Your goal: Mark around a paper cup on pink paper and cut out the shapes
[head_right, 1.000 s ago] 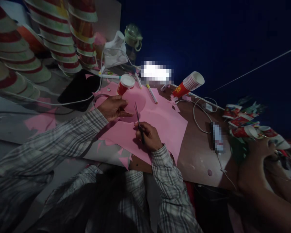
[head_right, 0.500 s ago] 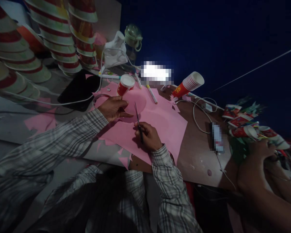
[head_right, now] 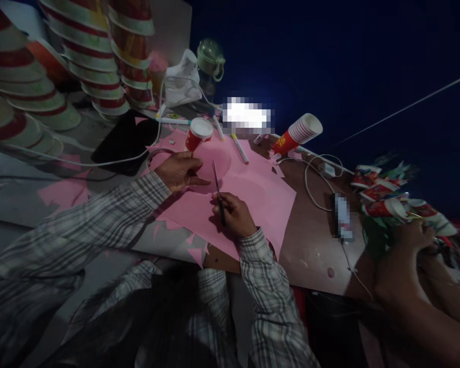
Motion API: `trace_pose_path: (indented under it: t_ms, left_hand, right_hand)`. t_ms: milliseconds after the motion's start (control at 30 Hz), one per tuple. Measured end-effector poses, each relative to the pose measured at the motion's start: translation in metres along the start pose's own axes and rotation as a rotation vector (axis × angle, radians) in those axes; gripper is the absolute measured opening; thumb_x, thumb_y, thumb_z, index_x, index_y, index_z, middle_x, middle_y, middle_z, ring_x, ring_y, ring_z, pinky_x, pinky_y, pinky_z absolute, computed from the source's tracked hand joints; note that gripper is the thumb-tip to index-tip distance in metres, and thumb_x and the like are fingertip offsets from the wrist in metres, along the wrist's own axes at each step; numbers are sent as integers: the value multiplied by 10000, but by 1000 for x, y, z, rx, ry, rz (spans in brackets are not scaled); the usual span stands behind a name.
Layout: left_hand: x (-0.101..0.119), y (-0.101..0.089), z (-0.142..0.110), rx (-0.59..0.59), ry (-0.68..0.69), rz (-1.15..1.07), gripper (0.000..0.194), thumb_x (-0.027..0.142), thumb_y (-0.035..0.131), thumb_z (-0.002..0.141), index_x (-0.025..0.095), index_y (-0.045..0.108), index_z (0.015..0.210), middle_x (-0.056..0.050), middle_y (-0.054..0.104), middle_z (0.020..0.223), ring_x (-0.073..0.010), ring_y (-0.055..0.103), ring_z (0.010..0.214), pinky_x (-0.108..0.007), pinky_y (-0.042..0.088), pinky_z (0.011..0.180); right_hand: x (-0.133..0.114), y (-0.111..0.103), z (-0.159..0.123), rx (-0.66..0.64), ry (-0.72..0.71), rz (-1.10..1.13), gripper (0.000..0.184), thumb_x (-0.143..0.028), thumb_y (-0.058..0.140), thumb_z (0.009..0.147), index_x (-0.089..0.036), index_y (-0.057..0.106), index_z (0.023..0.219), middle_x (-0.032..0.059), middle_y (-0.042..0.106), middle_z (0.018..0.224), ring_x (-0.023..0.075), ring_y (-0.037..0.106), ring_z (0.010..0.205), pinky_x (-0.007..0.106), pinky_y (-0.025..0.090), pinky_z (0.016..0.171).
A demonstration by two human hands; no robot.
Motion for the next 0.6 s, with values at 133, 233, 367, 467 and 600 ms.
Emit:
trace_pose_path:
  t_ms: [133,233,367,467,600]
  left_hand:
    - [-1,-1,1,-18,13,-9,349,-11,536,933,167,400,666,89,371,555,-51,387,550,-363,687,669]
    - [-2,-1,2,-9,16,-21,350,-20,544,924,168,396,669,96,364,547,-48,381,544,-384,689,682]
    - [-3,-1,3,-5,17,-22,343,-17,539,930,168,404,675,93,381,554,-49,397,549,-423,693,723]
    - [-2,-1,2,-13,27,-22,343,-15,543,931,166,406,674,93,387,541,-48,395,547,-473,694,768]
    - [-1,-1,1,-8,31,-13,350,-22,540,928,166,402,667,96,391,531,-43,385,544,-530,681,831]
  right_hand:
    - [-1,0,0,-10,-1,-19,268,-303,723,767,-200,729,1014,-12,675,722,127,581,650,274,502,622]
    - [0,0,0,-19,-14,-40,274,-315,721,775,-202,728,1025,-11,675,738,126,580,644,285,519,643]
    - [2,-1,1,-23,-36,-65,280,-324,710,786,-203,725,1038,3,709,783,125,590,642,293,530,661]
    - [2,-2,1,-20,-58,-95,273,-327,705,798,-203,727,1040,7,715,768,134,595,649,297,534,661]
    - [1,-2,1,-23,-79,-127,266,-328,699,812,-203,731,1044,10,719,787,132,600,658,302,540,679]
Point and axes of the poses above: each hand's wrist, its own z-axis towards the middle knuckle, its own y-axis out of the palm, x = y × z, the point moved 1 cm from there along z, towards the middle knuckle
